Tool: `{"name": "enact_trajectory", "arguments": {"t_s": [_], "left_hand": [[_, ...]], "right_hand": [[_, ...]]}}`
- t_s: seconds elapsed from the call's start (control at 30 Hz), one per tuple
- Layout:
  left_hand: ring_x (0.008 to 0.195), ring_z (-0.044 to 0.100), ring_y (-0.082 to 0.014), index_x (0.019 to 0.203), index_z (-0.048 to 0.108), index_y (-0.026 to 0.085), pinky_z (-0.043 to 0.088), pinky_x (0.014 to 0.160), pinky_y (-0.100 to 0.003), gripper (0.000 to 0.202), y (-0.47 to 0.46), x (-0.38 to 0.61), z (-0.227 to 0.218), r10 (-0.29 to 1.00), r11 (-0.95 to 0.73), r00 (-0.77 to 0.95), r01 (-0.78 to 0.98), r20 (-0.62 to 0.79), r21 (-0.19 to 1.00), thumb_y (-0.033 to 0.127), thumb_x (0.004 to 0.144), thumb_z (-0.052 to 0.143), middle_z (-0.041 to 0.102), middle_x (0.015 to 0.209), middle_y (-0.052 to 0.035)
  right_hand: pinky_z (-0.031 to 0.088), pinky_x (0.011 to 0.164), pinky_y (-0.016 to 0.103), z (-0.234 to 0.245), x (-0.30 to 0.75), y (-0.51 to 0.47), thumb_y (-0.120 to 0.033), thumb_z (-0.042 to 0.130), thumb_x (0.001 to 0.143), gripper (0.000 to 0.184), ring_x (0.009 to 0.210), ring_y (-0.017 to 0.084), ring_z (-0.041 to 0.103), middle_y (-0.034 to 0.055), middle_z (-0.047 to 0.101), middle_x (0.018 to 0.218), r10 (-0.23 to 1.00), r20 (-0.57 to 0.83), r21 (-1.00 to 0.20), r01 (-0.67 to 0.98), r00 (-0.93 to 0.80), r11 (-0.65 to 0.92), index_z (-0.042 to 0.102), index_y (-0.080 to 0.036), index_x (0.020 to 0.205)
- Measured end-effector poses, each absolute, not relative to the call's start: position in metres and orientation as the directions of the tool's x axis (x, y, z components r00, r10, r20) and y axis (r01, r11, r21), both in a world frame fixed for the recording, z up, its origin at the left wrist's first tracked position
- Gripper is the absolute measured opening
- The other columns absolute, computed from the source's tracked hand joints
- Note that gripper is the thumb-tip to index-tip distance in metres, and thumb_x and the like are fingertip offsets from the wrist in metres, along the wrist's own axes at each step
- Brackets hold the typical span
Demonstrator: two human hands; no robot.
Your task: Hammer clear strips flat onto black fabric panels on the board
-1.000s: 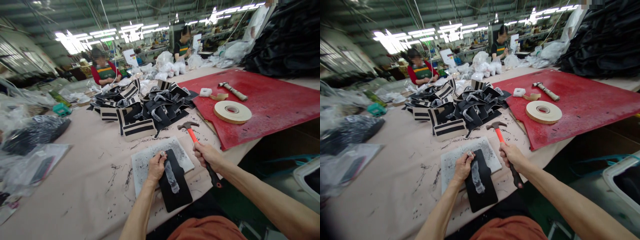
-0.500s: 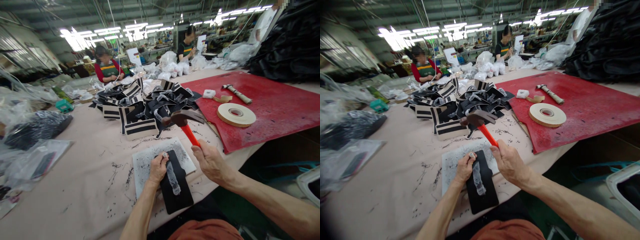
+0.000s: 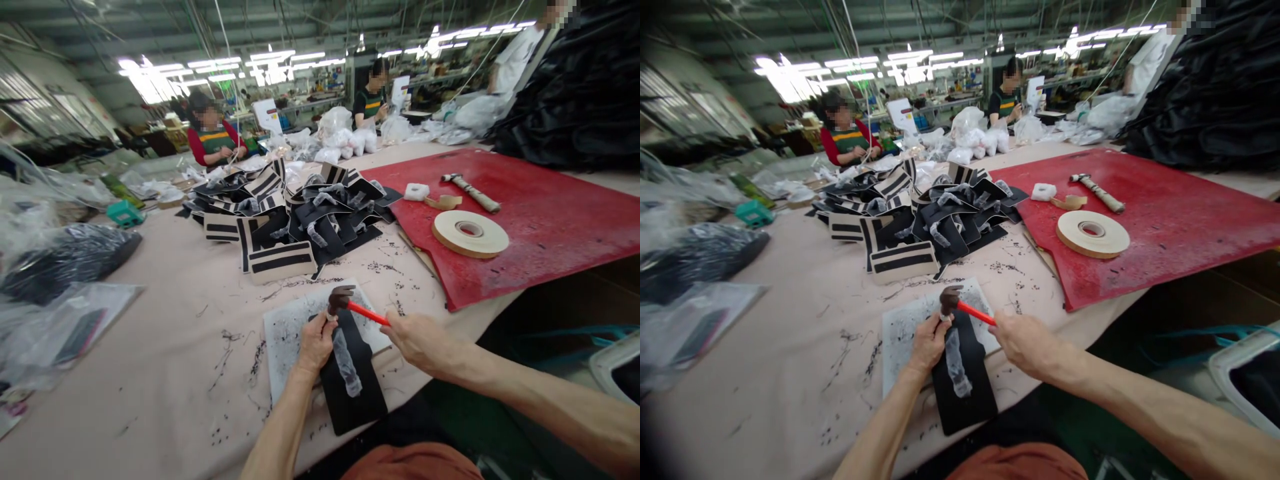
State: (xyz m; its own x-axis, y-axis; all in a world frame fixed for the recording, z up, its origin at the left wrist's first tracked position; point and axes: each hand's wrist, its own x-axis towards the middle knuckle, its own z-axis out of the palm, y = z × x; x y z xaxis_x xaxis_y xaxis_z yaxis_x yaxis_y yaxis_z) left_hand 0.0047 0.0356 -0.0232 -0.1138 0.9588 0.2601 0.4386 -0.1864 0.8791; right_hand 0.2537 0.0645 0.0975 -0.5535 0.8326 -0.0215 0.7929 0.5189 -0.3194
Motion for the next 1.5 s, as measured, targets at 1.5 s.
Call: {"name": "enact_trajectory", "arguments": {"t_s": [1.5], "left_hand": [[0.063,0.064,-0.0209,0.073,0.067,0.019,0.051,0.058,-0.029,0.038,0.000,-0.021,-0.027,0.630,0.010,-0.746,0.285,0.216,0.958,0.057,0.080,0.070,0.066,0.066,-0.0046]], "right_hand": [[0.050,0.084,0.037,0.090,0.070,0.088,-0.035,0.043,0.093,0.036,0.092,0.025,0.064,0.0125,0.071,0.103,0.874,0.436,-0.743,0.462,-0.215,0.484,0.068,-0.018,0.112]]}}
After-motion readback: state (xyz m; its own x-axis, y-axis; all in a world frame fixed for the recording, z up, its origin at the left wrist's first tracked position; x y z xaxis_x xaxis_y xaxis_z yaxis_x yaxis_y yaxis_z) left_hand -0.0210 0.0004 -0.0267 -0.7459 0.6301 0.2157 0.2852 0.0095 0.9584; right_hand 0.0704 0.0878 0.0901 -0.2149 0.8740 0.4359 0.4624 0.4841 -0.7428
